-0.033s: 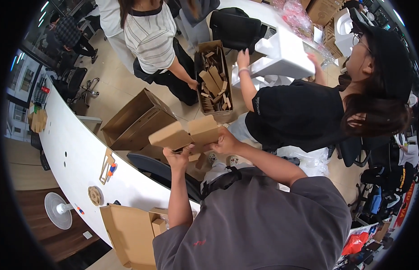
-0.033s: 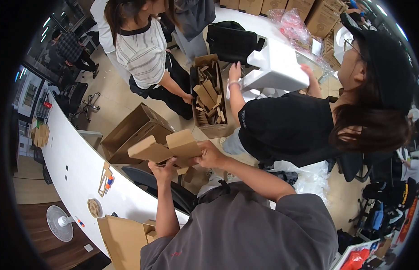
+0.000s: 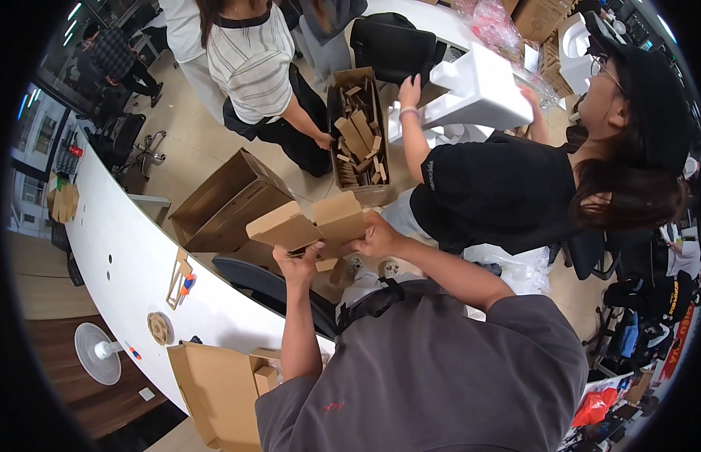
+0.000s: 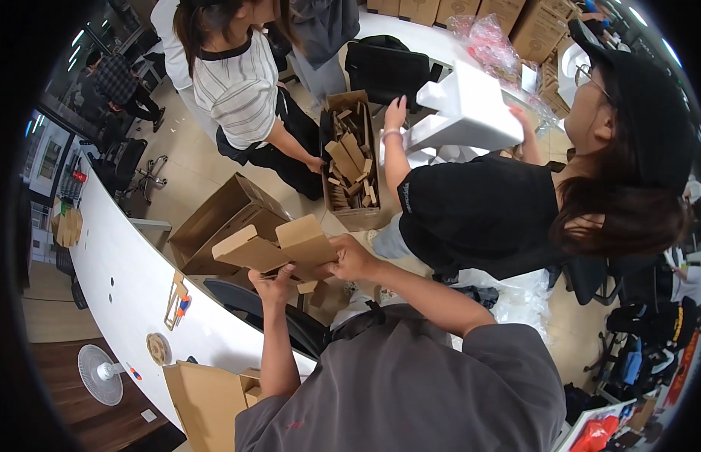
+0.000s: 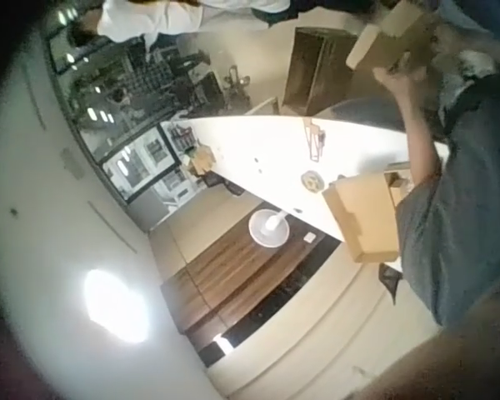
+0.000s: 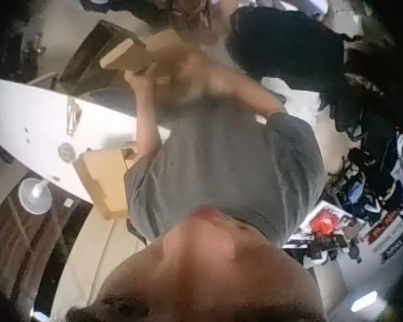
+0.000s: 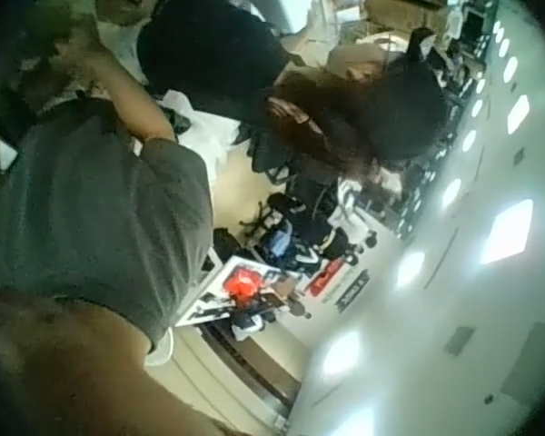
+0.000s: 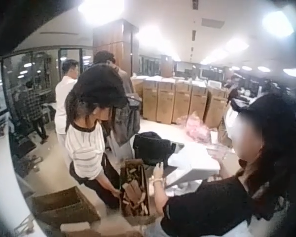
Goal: Assemble and fold various cardboard box components and packaging inserts for product shipment.
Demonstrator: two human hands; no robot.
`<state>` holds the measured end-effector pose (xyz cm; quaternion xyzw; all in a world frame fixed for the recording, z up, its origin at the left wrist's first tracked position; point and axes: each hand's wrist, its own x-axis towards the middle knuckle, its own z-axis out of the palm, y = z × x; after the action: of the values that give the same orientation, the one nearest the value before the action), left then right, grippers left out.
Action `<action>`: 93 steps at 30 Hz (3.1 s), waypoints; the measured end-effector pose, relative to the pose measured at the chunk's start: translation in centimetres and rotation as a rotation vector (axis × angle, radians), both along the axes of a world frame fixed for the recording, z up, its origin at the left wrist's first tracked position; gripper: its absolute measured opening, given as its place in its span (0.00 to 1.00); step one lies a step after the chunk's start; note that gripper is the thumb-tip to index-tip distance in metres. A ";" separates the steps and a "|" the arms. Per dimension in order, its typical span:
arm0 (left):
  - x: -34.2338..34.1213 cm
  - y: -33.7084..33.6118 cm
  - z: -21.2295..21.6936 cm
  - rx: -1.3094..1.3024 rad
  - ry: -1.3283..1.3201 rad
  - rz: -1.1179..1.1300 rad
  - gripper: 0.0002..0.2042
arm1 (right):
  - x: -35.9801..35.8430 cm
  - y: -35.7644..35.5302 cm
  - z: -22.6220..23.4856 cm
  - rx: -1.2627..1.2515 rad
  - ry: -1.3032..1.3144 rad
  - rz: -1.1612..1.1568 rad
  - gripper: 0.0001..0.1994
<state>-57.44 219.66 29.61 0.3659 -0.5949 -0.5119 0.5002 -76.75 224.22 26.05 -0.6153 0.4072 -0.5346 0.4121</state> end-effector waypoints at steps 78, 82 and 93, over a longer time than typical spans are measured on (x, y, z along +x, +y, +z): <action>5.7 2.8 -7.2 -0.371 -0.492 -0.162 0.11 | -0.6 6.2 8.0 -0.061 0.488 0.089 0.19; 6.1 3.2 -7.2 -0.389 -0.455 -0.155 0.11 | 0.1 6.8 8.6 -0.040 0.456 0.071 0.19; 5.6 4.7 -6.3 -0.498 -0.402 -0.117 0.12 | 1.3 9.2 12.3 -0.150 0.735 0.005 0.16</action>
<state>-51.86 224.39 23.27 0.2912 -0.8088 -0.2958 0.4164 -75.44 233.45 38.31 -0.7955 0.4861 -0.3054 0.1938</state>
